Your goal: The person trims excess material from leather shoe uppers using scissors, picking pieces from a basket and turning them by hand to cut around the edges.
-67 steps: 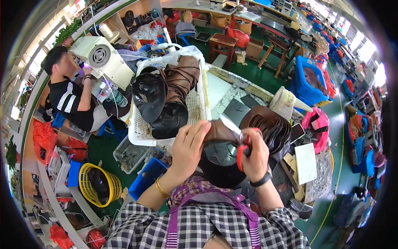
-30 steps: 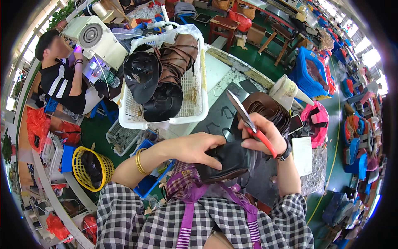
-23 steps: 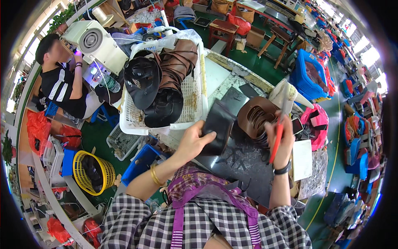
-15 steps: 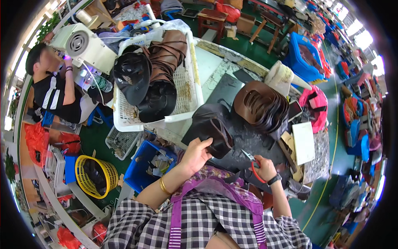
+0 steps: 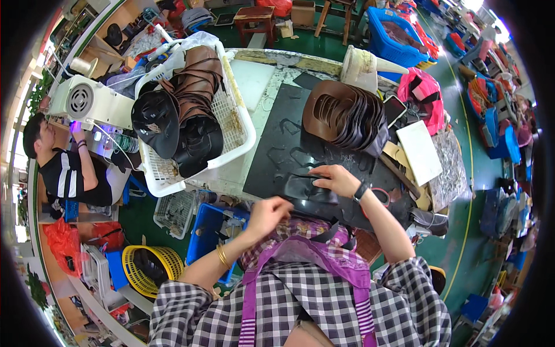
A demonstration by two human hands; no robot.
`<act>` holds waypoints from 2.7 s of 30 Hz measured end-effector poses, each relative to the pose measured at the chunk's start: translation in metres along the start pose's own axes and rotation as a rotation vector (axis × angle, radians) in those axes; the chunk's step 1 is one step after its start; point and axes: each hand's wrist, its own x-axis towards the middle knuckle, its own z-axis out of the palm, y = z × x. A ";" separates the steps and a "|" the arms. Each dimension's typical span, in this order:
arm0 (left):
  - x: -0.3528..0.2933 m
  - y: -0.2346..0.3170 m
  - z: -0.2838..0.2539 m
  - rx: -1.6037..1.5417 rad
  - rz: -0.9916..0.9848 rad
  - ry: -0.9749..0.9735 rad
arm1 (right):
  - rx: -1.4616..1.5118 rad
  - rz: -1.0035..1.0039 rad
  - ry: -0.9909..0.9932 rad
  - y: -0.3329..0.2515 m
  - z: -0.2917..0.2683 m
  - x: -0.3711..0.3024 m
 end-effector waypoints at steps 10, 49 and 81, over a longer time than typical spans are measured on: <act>0.094 -0.014 -0.006 0.990 1.076 0.325 | -0.484 -0.365 0.504 0.011 0.041 0.004; 0.095 -0.021 0.042 1.019 0.873 0.182 | -0.647 -0.347 0.244 0.066 0.062 -0.017; -0.030 0.137 -0.093 0.718 1.132 0.204 | -0.424 -0.500 0.237 -0.143 -0.079 -0.033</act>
